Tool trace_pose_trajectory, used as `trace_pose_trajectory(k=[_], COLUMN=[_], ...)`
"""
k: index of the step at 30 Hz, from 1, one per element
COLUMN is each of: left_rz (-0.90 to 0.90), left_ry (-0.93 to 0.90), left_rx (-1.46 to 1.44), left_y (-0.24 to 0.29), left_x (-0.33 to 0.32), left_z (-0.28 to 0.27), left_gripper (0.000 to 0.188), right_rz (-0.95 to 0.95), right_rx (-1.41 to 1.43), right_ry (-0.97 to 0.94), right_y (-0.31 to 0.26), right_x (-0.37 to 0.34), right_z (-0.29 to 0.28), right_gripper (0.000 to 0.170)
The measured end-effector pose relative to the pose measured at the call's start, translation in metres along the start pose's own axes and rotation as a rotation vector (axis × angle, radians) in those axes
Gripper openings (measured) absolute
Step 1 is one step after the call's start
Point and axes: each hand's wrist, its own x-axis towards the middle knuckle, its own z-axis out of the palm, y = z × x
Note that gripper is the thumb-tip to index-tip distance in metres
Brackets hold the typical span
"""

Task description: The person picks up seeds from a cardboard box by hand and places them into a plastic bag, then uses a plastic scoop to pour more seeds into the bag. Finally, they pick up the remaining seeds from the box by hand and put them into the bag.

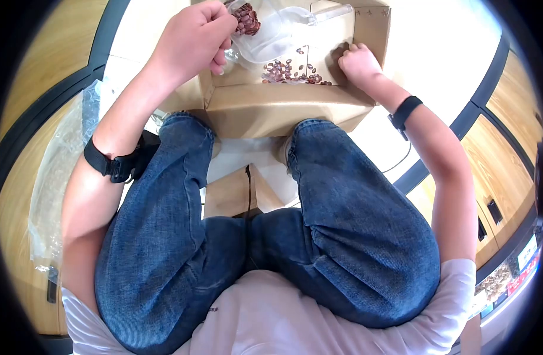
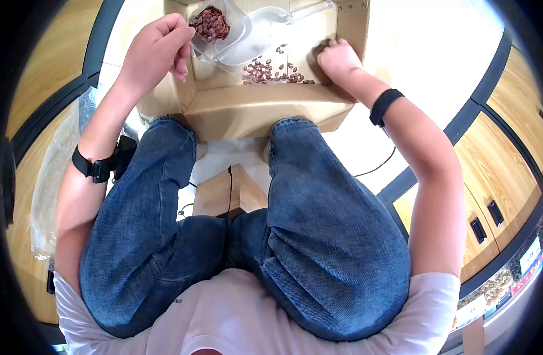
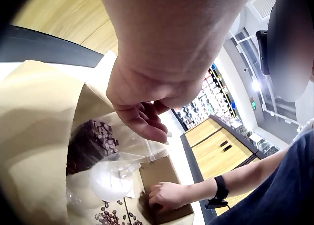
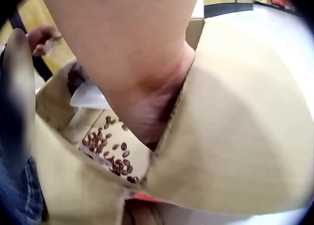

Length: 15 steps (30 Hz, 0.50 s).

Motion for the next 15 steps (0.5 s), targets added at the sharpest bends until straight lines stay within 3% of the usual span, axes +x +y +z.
trace_pose_trajectory(k=[5, 15], left_rz=[-0.009, 0.012], left_ry=[0.016, 0.019], left_rx=[-0.006, 0.002], left_y=[0.0, -0.003], left_x=[0.001, 0.001], left_z=[-0.001, -0.002], left_gripper=[0.025, 0.025], right_rz=[0.097, 0.114], right_rx=[-0.012, 0.107], right_ry=[-0.135, -0.121], right_y=[-0.015, -0.016], right_x=[0.012, 0.01], right_z=[0.005, 0.012], right_gripper=[0.014, 0.016])
